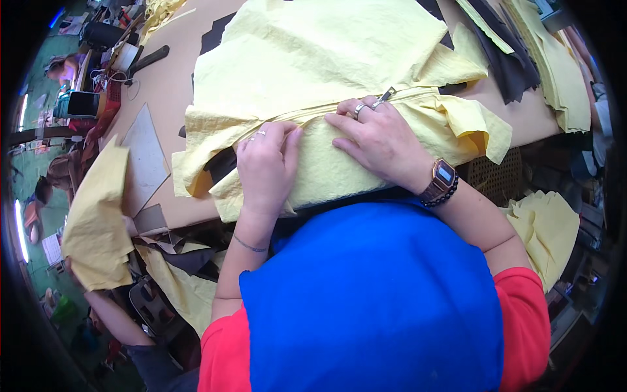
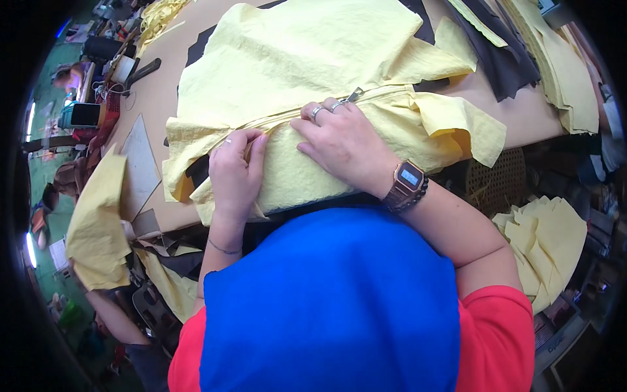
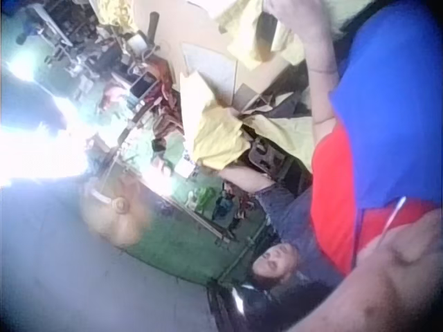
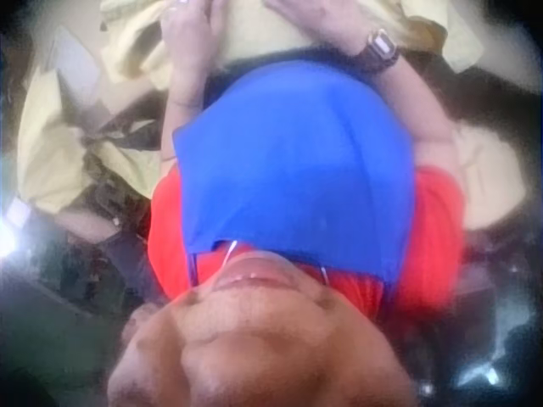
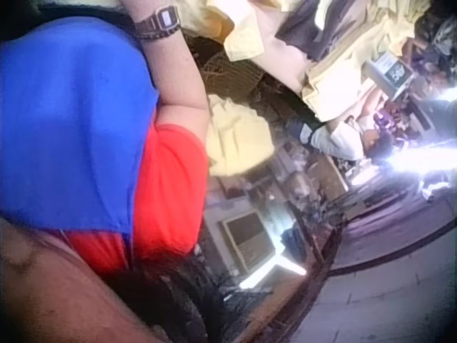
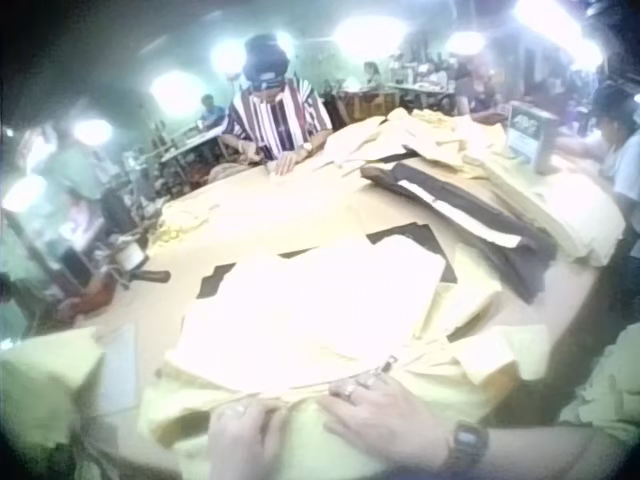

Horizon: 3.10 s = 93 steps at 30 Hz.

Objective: The person aligns, folds, and presses yellow fabric pieces onto zippered base panels by hand, smoothing the material along the zipper edges.

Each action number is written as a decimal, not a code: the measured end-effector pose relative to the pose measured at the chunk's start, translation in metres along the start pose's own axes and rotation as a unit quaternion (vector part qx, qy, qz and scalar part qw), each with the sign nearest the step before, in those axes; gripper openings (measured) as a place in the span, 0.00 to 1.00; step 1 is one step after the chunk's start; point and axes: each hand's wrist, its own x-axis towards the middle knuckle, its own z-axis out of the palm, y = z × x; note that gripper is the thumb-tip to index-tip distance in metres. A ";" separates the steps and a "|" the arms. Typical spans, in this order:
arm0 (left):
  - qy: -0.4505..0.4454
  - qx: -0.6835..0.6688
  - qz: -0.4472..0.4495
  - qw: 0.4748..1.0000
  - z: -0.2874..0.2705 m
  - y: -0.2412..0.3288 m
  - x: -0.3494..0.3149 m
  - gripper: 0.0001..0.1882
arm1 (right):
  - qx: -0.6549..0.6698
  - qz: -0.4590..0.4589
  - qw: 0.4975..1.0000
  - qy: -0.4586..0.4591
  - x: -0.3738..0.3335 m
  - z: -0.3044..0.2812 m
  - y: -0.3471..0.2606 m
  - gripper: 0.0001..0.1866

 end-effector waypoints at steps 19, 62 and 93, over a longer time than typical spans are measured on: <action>-0.052 -0.043 -0.151 0.986 -0.006 0.004 0.018 0.11 | -0.028 0.015 0.998 -0.062 0.006 -0.007 -0.005 0.18; -0.037 -0.150 -0.231 0.961 -0.033 -0.039 0.009 0.11 | -0.093 -0.044 0.994 -0.048 0.018 0.022 -0.022 0.24; -0.040 0.120 -0.135 0.983 -0.053 -0.016 -0.002 0.09 | -0.109 -0.050 0.987 -0.109 0.034 0.026 -0.037 0.32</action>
